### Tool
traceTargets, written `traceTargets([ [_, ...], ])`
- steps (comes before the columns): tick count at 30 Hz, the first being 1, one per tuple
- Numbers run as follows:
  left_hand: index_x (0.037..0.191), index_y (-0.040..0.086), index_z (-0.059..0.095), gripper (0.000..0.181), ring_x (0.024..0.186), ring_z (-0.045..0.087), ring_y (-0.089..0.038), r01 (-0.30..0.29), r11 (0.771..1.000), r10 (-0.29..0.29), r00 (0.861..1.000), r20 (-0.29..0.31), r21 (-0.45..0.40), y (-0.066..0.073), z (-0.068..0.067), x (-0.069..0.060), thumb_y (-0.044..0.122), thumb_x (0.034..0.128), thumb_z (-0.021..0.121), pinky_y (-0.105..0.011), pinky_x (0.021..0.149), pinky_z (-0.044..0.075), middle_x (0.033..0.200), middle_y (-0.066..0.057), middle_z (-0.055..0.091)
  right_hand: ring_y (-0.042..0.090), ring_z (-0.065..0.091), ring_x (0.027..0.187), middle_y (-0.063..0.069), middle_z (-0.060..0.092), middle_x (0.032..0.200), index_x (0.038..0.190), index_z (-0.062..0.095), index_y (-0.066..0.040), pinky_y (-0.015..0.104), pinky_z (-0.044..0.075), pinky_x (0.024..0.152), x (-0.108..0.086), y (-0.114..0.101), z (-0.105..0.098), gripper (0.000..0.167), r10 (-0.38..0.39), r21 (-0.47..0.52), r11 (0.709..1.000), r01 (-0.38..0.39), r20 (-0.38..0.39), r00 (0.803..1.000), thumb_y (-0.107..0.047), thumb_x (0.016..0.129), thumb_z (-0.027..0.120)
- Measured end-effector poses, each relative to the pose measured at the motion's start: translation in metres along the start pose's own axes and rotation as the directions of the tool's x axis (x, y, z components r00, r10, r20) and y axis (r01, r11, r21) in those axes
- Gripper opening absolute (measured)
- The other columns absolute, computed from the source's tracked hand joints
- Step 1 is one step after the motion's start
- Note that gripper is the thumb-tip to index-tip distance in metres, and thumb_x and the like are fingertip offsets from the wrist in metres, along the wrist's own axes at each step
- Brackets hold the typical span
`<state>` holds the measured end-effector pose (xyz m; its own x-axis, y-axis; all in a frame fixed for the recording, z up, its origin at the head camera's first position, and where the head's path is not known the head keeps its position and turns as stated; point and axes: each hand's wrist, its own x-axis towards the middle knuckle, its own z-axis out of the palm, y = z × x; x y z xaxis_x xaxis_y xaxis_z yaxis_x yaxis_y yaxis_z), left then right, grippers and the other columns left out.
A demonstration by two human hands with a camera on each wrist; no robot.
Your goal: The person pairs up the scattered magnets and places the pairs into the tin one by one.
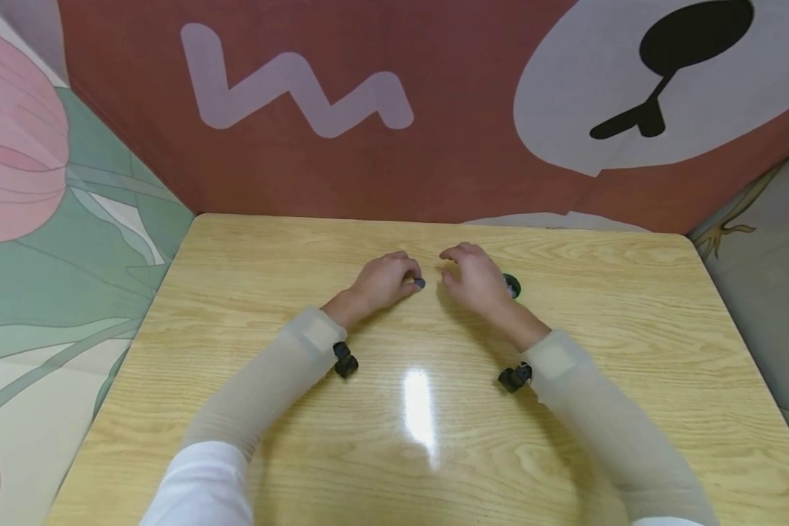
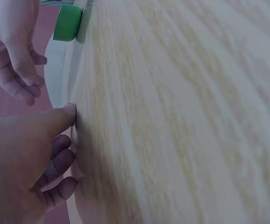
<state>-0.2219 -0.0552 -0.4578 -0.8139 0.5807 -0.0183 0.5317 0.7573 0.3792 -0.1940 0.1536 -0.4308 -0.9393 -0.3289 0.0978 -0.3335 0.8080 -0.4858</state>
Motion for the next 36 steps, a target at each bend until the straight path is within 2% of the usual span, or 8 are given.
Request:
traceTargets([
  [7,0.111,0.012,0.071,0.022,0.092,0.060,-0.016,-0.010,0.999,0.010,1.000,0.016,0.051,0.000,0.000,0.003,0.030,0.0996,0.068,-0.032,0.083,0.053,0.106,-0.001,0.063,0.039,0.057,0.117,0.020,0.063,0.127,0.128,0.065,0.003,0.052,0.051,0.090,-0.007,0.008,-0.012,0.034,-0.009,0.013,1.000,0.009,-0.015,1.000,-0.012,0.097,0.066],
  [12,0.115,0.010,0.070,0.025,0.097,0.060,-0.017,-0.011,0.997,0.009,0.999,0.034,0.078,0.001,0.000,0.004,0.030,0.1007,0.066,-0.033,0.087,0.053,0.108,-0.003,0.062,0.041,0.055,0.122,0.022,0.062,0.128,0.128,0.065,0.004,0.056,0.047,0.099,-0.011,0.015,-0.015,0.036,-0.009,0.002,1.000,0.009,-0.043,0.999,-0.016,0.098,0.067],
  [18,0.116,0.010,0.069,0.025,0.100,0.060,-0.019,-0.016,0.996,0.013,0.999,0.038,0.091,0.001,0.000,0.004,0.030,0.1016,0.065,-0.034,0.090,0.052,0.110,-0.003,0.062,0.044,0.048,0.131,0.026,0.056,0.138,0.138,0.056,0.007,0.058,0.040,0.108,-0.018,0.028,-0.020,0.050,-0.042,-0.030,0.999,0.041,-0.055,0.998,-0.026,0.101,0.066],
  [23,0.117,0.010,0.069,0.026,0.103,0.061,-0.019,-0.020,0.996,0.017,0.999,0.034,0.092,0.000,0.001,0.003,0.030,0.1017,0.065,-0.035,0.091,0.052,0.111,-0.003,0.063,0.047,0.032,0.144,0.031,0.037,0.154,0.151,0.040,0.007,0.061,0.028,0.116,-0.026,0.036,-0.025,0.067,-0.044,-0.065,0.997,0.043,-0.017,0.999,-0.033,0.102,0.063],
  [28,0.116,0.010,0.069,0.026,0.101,0.061,-0.019,-0.019,0.996,0.016,0.999,0.032,0.092,-0.001,0.002,0.002,0.030,0.1013,0.065,-0.035,0.090,0.052,0.111,-0.004,0.063,0.045,0.016,0.151,0.031,0.020,0.162,0.158,0.021,0.008,0.057,0.016,0.122,-0.032,0.042,-0.027,0.080,-0.038,-0.097,0.994,0.042,0.043,0.998,-0.042,0.105,0.055],
  [36,0.117,0.011,0.069,0.026,0.101,0.060,-0.018,-0.013,0.996,0.010,0.999,0.041,0.089,-0.001,0.003,0.003,0.032,0.1018,0.064,-0.035,0.089,0.052,0.110,-0.002,0.062,0.044,0.006,0.153,0.029,0.009,0.165,0.159,0.010,0.008,0.061,0.012,0.121,-0.042,0.046,-0.035,0.085,0.017,-0.122,0.993,-0.004,0.107,0.994,-0.048,0.107,0.047],
])
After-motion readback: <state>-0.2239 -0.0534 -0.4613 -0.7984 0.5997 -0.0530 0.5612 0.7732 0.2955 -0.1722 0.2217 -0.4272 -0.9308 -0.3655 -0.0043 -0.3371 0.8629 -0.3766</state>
